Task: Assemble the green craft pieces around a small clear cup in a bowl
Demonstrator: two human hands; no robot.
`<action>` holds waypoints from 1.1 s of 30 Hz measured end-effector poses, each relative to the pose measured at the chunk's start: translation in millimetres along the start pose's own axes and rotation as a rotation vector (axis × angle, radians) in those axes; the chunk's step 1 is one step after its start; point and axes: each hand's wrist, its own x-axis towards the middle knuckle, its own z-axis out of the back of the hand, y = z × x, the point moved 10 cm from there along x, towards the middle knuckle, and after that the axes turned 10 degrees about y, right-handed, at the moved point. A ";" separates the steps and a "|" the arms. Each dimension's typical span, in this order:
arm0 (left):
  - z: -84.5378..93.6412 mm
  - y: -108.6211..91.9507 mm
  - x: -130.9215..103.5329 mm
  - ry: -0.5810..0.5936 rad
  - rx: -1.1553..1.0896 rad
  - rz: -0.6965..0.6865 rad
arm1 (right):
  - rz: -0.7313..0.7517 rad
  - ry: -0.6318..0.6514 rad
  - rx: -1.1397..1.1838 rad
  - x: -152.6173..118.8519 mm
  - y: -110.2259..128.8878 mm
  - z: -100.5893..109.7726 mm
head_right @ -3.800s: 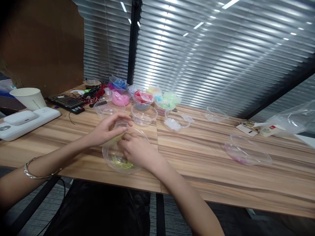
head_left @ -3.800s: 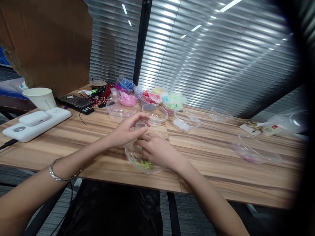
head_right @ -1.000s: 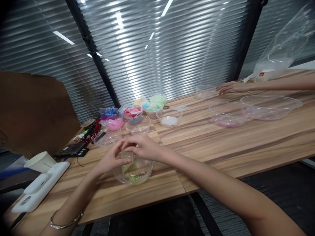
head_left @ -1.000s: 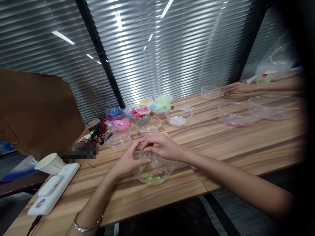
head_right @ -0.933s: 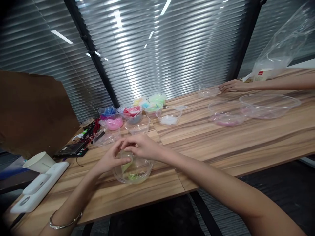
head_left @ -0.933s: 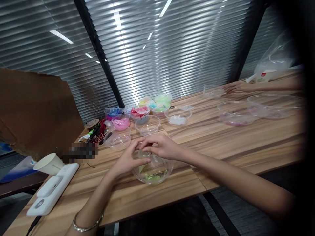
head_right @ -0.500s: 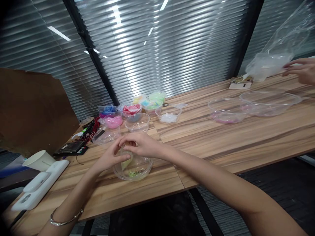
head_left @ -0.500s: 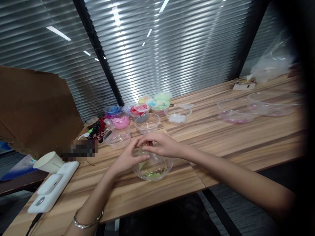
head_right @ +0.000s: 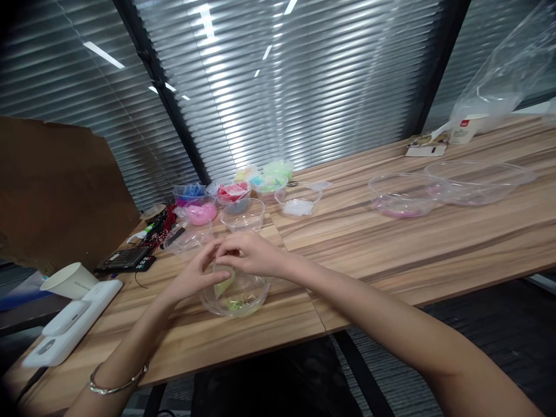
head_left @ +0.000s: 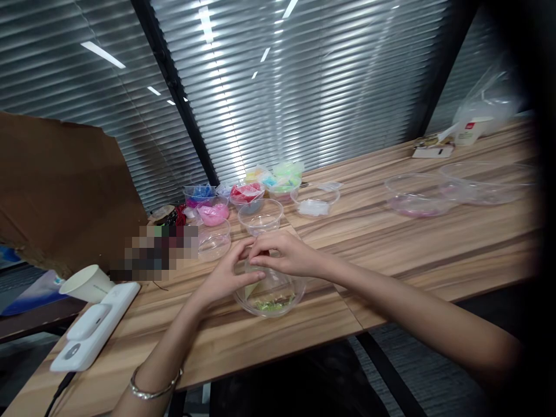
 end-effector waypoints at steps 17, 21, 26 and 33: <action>-0.1 3.2 -1.5 0.015 0.012 -0.012 | 0.040 -0.017 -0.014 -2.9 -1.3 0.2; -0.1 1.9 -1.4 0.012 0.005 -0.015 | 0.047 -0.003 -0.004 -2.4 -2.3 -1.0; -0.8 1.2 0.0 0.020 0.007 -0.030 | 0.022 0.007 0.001 -2.2 -3.3 -2.2; -0.7 -0.2 -0.7 0.023 0.013 -0.030 | 0.036 -0.002 -0.022 -2.6 -1.9 -2.2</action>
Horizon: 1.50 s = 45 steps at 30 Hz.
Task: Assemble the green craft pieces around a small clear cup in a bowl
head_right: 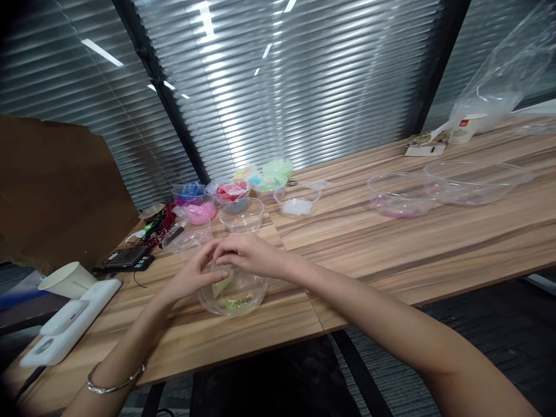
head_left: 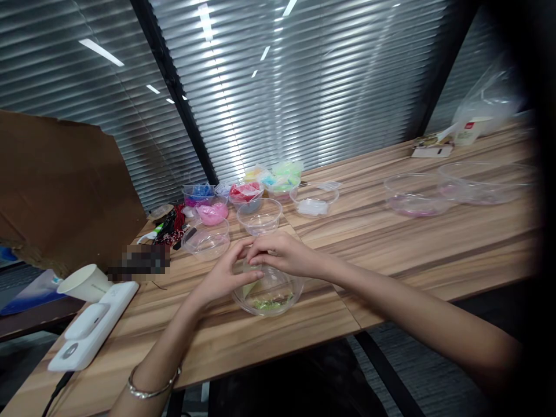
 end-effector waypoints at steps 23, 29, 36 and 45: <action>-0.3 2.5 -1.0 -0.007 -0.002 0.015 | 0.036 0.005 -0.041 -1.5 4.7 -0.2; -0.3 3.6 -0.1 -0.004 -0.004 0.019 | 0.053 0.001 -0.041 -0.9 6.5 0.5; 0.3 3.5 -1.0 -0.015 0.012 0.044 | 0.077 -0.010 -0.051 -1.0 9.5 0.9; 2.4 -1.2 -0.4 -0.025 0.093 0.024 | 0.031 -0.018 -0.030 -1.3 9.5 2.8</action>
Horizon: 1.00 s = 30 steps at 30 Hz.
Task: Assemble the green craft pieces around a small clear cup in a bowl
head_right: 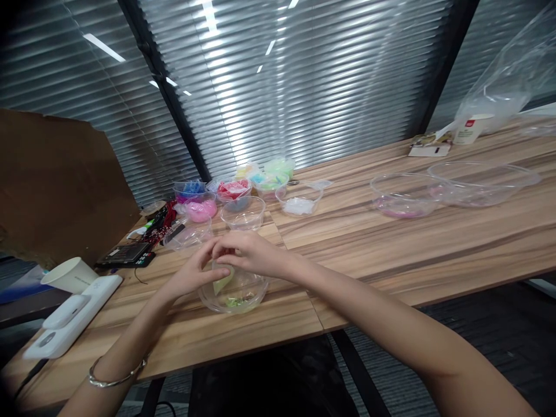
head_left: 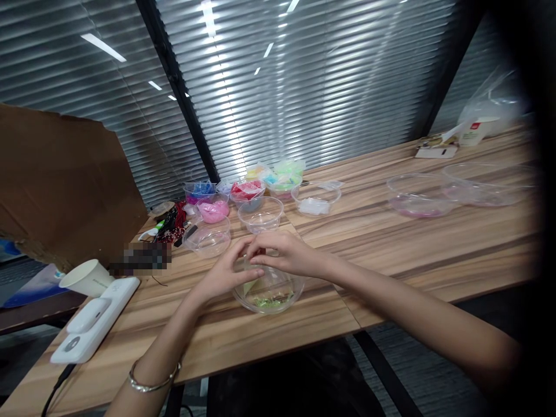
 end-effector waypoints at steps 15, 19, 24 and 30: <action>-2.5 -0.9 1.3 0.020 0.020 -0.018 | -0.037 0.001 0.011 1.6 -2.7 0.3; -1.4 -1.1 0.4 -0.002 0.017 -0.038 | -0.018 0.002 0.074 2.4 -0.7 0.7; -1.9 -1.9 -0.1 0.002 0.002 -0.055 | -0.014 0.026 0.115 3.4 -1.4 -1.2; -1.5 -0.6 -0.7 0.000 0.010 -0.049 | -0.007 0.019 0.106 3.1 1.0 -0.1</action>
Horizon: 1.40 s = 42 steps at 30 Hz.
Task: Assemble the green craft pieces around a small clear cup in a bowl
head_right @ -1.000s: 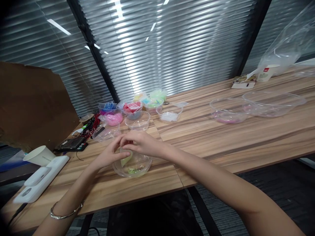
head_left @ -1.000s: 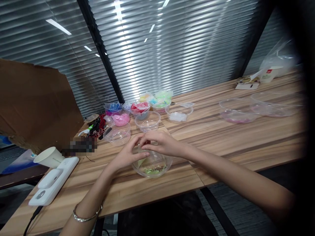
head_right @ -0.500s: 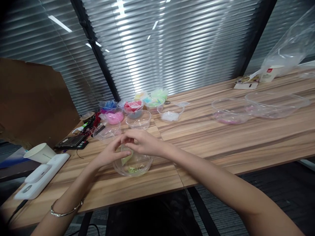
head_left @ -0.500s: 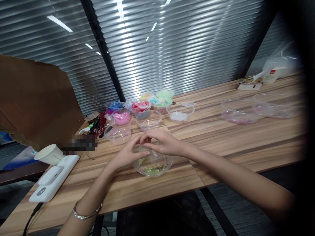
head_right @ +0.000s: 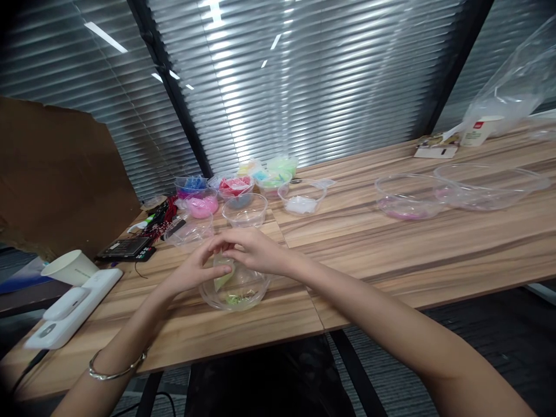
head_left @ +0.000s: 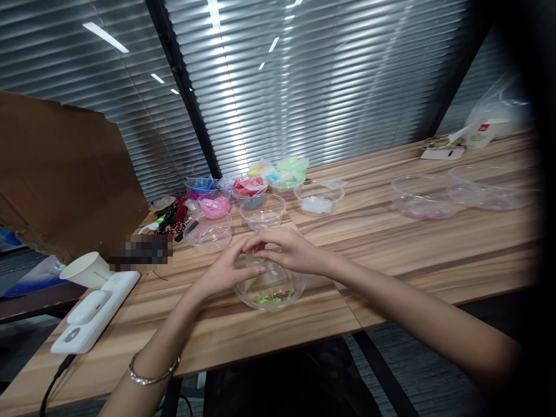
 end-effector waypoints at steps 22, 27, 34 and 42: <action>-2.3 -5.4 1.5 0.033 0.016 -0.018 | 0.111 -0.067 -0.083 -5.4 5.5 3.0; -2.0 -6.6 2.1 0.029 0.016 -0.023 | 0.082 -0.067 -0.100 -7.5 -0.7 2.1; -1.7 -3.7 1.1 0.036 0.001 -0.011 | 0.132 -0.080 -0.132 -6.5 5.7 3.3; -0.2 -7.0 1.5 0.017 0.040 -0.041 | 0.074 -0.013 -0.093 -2.9 3.3 -1.8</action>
